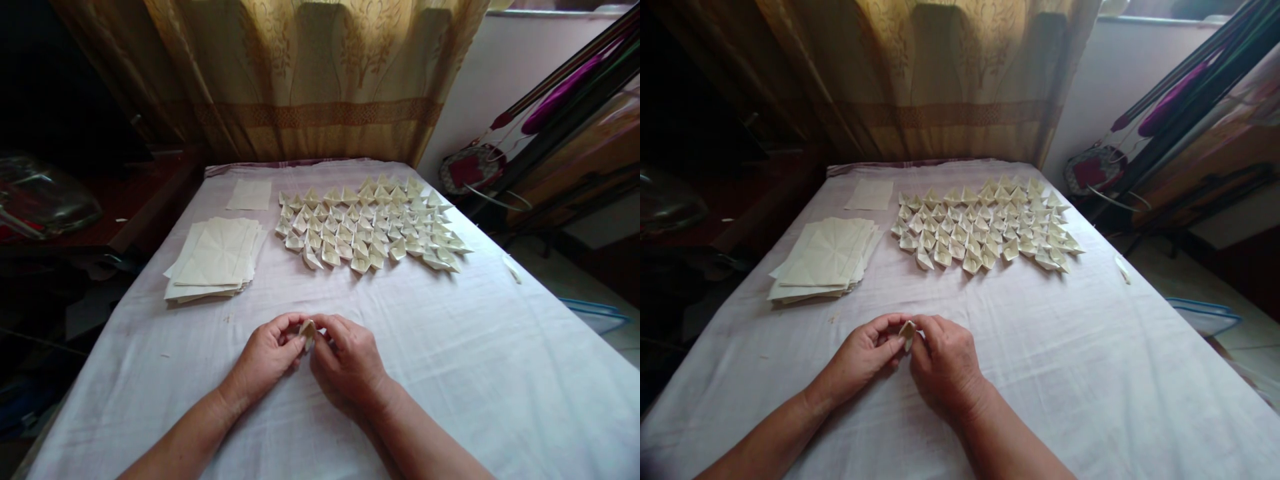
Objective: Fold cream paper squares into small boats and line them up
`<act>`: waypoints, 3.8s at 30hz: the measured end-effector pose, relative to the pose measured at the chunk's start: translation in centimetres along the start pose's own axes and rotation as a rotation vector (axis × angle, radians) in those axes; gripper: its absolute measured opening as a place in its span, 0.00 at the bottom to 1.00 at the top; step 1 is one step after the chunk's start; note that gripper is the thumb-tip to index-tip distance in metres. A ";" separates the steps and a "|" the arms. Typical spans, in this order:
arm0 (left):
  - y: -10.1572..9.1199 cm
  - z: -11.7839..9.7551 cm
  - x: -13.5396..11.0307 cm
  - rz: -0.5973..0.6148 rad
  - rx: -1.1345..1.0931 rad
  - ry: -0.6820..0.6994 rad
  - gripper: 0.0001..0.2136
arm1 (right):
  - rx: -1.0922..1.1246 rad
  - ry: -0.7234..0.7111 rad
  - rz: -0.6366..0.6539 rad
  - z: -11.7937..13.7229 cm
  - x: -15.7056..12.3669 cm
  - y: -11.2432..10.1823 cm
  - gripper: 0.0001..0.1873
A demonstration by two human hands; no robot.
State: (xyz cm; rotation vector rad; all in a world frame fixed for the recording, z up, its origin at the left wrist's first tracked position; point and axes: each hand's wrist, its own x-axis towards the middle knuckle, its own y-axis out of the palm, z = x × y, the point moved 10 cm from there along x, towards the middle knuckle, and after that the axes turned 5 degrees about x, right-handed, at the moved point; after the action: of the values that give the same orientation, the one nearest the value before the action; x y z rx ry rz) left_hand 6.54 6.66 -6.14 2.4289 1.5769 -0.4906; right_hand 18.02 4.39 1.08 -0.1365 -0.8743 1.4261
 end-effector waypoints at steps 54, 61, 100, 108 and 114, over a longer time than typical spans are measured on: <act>1.0 -4.3 -4.5 -0.183 1.335 0.947 0.14 | -0.137 -0.146 0.203 1.0 -0.9 1.8 0.11; 0.9 -4.6 -4.7 -0.215 1.351 0.969 0.14 | -0.204 -0.137 0.205 1.0 -1.1 1.8 0.11; 1.5 -4.3 -5.2 0.084 1.525 1.028 0.17 | -0.158 -0.145 0.372 0.8 -1.9 1.7 0.14; 3.2 -4.1 -5.6 -0.028 1.619 1.119 0.10 | -0.283 -0.144 0.404 0.8 -1.3 2.8 0.06; 1.1 -4.0 -4.9 0.029 1.482 0.953 0.16 | -0.318 -0.190 0.347 0.8 -1.7 2.5 0.07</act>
State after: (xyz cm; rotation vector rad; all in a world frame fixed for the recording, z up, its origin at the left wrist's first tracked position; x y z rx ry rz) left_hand 6.43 3.49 -0.57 4.2864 1.7001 -0.6922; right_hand 15.66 3.00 -0.56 -0.4144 -1.2787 1.6291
